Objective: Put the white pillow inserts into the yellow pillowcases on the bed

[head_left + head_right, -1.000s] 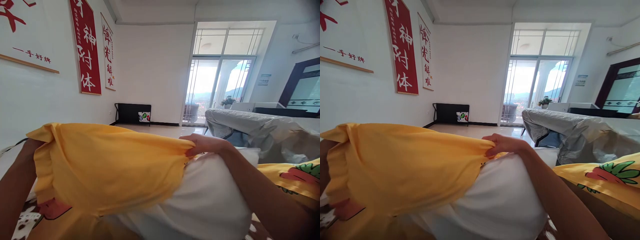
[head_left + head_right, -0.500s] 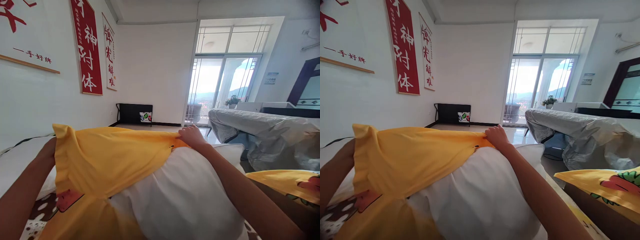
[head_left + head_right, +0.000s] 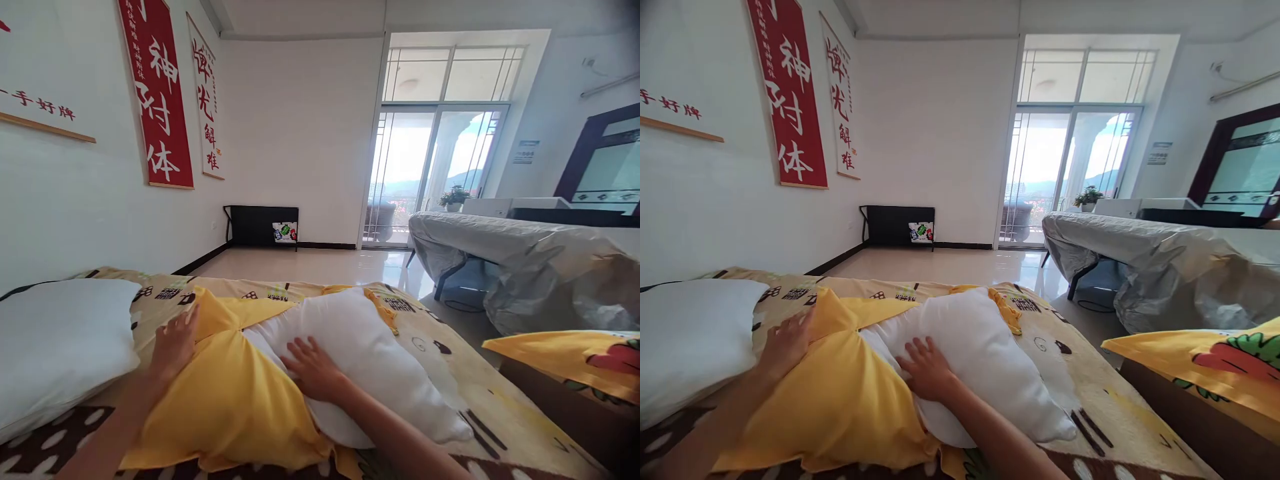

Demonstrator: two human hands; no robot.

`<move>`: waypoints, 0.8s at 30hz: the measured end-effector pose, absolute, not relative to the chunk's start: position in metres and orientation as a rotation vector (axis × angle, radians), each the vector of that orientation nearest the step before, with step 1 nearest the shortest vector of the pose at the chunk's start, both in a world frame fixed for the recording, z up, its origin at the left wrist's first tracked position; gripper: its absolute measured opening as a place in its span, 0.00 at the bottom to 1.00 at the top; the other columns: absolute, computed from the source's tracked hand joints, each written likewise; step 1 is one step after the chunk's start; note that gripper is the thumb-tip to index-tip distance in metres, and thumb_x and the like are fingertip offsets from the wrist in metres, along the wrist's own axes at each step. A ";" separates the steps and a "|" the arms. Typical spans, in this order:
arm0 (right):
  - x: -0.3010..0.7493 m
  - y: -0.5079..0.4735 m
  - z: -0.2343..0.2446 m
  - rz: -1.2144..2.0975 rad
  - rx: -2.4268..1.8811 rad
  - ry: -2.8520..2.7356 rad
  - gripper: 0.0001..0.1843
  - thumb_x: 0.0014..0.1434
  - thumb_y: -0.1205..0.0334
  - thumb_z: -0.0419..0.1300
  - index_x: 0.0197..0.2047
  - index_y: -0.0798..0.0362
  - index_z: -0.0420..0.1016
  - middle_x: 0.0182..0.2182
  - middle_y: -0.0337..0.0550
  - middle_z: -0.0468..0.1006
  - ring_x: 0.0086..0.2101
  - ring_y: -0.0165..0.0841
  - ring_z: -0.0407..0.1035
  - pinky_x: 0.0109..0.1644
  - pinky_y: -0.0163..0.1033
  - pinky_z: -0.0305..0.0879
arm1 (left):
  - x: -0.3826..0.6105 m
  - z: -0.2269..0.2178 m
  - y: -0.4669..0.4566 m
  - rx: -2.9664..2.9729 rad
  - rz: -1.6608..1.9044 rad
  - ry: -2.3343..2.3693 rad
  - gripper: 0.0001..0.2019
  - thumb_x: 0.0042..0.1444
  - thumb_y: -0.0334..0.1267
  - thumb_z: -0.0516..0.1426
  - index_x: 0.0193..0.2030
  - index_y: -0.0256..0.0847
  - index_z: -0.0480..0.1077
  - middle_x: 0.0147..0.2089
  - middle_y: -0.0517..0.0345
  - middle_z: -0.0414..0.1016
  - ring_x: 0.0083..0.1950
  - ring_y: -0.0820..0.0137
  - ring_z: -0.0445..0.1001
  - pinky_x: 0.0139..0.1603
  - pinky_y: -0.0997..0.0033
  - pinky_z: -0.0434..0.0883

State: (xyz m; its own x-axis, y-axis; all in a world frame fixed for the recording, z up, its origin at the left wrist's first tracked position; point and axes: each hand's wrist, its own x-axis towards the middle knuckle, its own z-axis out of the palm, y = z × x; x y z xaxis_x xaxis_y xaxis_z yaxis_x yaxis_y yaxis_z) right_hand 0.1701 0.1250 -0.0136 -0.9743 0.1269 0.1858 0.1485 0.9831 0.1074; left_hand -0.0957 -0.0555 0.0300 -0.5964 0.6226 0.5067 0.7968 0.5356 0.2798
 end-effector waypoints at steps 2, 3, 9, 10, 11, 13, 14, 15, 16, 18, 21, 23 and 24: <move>0.152 0.139 -0.030 -0.173 -0.227 -2.917 0.22 0.65 0.53 0.47 0.60 0.49 0.63 0.61 0.52 0.61 0.61 0.46 0.53 0.63 0.57 0.46 | -0.056 0.029 -0.043 -1.557 -0.484 -2.105 0.23 0.57 0.26 0.44 0.58 0.36 0.63 0.57 0.41 0.69 0.58 0.55 0.67 0.57 0.51 0.63; 0.145 0.143 -0.031 -0.170 -0.212 -2.900 0.22 0.65 0.54 0.47 0.59 0.50 0.64 0.61 0.52 0.62 0.61 0.45 0.53 0.63 0.56 0.47 | -0.035 0.028 -0.038 -1.792 -0.420 -1.953 0.22 0.58 0.26 0.43 0.57 0.39 0.64 0.58 0.44 0.69 0.59 0.58 0.66 0.59 0.54 0.61; 0.172 0.131 0.001 -0.084 -0.251 -2.889 0.22 0.63 0.59 0.49 0.59 0.53 0.66 0.61 0.54 0.62 0.62 0.42 0.52 0.65 0.53 0.45 | 0.023 0.004 -0.010 -2.294 -0.385 -1.891 0.18 0.63 0.41 0.47 0.59 0.42 0.61 0.58 0.49 0.69 0.59 0.62 0.66 0.59 0.58 0.60; 0.187 0.129 0.004 -0.051 -0.233 -2.905 0.24 0.62 0.56 0.50 0.60 0.50 0.64 0.62 0.53 0.61 0.63 0.42 0.51 0.64 0.54 0.45 | 0.020 0.000 -0.006 -2.267 -0.405 -1.966 0.17 0.63 0.42 0.47 0.56 0.41 0.63 0.55 0.49 0.71 0.57 0.61 0.67 0.58 0.58 0.61; 0.204 0.127 0.003 -0.028 -0.191 -2.935 0.27 0.61 0.53 0.53 0.63 0.47 0.61 0.63 0.51 0.58 0.63 0.43 0.48 0.64 0.55 0.44 | 0.017 -0.002 -0.002 -2.241 -0.414 -2.023 0.16 0.63 0.43 0.47 0.52 0.40 0.66 0.51 0.49 0.73 0.54 0.61 0.69 0.56 0.58 0.61; 0.234 0.127 -0.007 -0.052 -0.129 -3.008 0.35 0.56 0.51 0.58 0.66 0.42 0.54 0.66 0.48 0.51 0.65 0.47 0.42 0.64 0.58 0.42 | 0.013 0.001 0.003 -2.207 -0.399 -2.063 0.12 0.59 0.44 0.50 0.43 0.39 0.69 0.45 0.50 0.74 0.49 0.60 0.70 0.54 0.57 0.61; 0.245 0.129 -0.014 -0.103 -0.149 -3.023 0.37 0.56 0.52 0.59 0.66 0.41 0.52 0.67 0.47 0.48 0.65 0.49 0.40 0.64 0.60 0.42 | 0.016 0.005 0.005 -2.211 -0.367 -2.066 0.11 0.57 0.44 0.52 0.40 0.39 0.69 0.44 0.49 0.74 0.48 0.59 0.70 0.54 0.56 0.61; 0.251 0.130 -0.021 -0.171 -0.197 -3.015 0.36 0.57 0.55 0.58 0.67 0.41 0.52 0.68 0.47 0.47 0.65 0.50 0.40 0.63 0.61 0.42 | 0.021 0.011 0.007 -2.228 -0.326 -2.073 0.11 0.55 0.44 0.53 0.38 0.39 0.69 0.43 0.49 0.75 0.48 0.58 0.71 0.54 0.55 0.60; 0.253 0.132 -0.027 -0.244 -0.261 -2.984 0.32 0.59 0.58 0.55 0.66 0.41 0.53 0.67 0.48 0.49 0.65 0.50 0.43 0.63 0.61 0.44 | 0.030 0.016 0.009 -2.251 -0.280 -2.091 0.11 0.55 0.44 0.53 0.37 0.38 0.70 0.41 0.48 0.76 0.46 0.58 0.72 0.54 0.54 0.60; 0.244 0.134 -0.027 -0.344 -0.343 -2.924 0.26 0.63 0.64 0.50 0.64 0.42 0.59 0.64 0.50 0.58 0.61 0.47 0.54 0.61 0.58 0.51 | 0.053 0.024 0.013 -2.298 -0.197 -2.150 0.13 0.55 0.45 0.52 0.35 0.38 0.71 0.38 0.46 0.77 0.44 0.56 0.74 0.54 0.53 0.61; 0.210 0.134 0.006 -0.292 -0.341 -2.985 0.19 0.62 0.68 0.51 0.53 0.46 0.72 0.49 0.50 0.76 0.49 0.43 0.69 0.55 0.51 0.60 | 0.091 0.024 0.021 -2.353 -0.146 -2.238 0.14 0.53 0.44 0.52 0.31 0.37 0.73 0.34 0.43 0.78 0.42 0.52 0.75 0.48 0.53 0.65; 0.182 0.134 0.042 -0.178 -0.328 -3.036 0.18 0.58 0.72 0.53 0.46 0.48 0.78 0.39 0.48 0.80 0.42 0.41 0.72 0.51 0.46 0.62 | 0.113 0.023 0.028 -2.386 -0.154 -2.278 0.10 0.48 0.40 0.55 0.29 0.35 0.74 0.33 0.41 0.77 0.40 0.50 0.75 0.45 0.53 0.66; 0.168 0.134 0.059 -0.128 -0.321 -3.040 0.20 0.56 0.75 0.53 0.45 0.49 0.79 0.37 0.47 0.80 0.41 0.40 0.72 0.50 0.44 0.63 | 0.121 0.025 0.031 -2.394 -0.193 -2.288 0.10 0.47 0.38 0.55 0.30 0.33 0.74 0.33 0.40 0.77 0.39 0.50 0.75 0.44 0.53 0.67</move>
State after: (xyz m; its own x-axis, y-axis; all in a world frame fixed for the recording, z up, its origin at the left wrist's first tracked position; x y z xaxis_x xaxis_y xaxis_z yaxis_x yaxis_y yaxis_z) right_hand 0.1685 0.1336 0.0594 -0.9747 0.2045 0.0906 0.2114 0.9745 0.0745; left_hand 0.1209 0.0305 0.0248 0.0491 0.9981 -0.0372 0.9777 -0.0404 0.2062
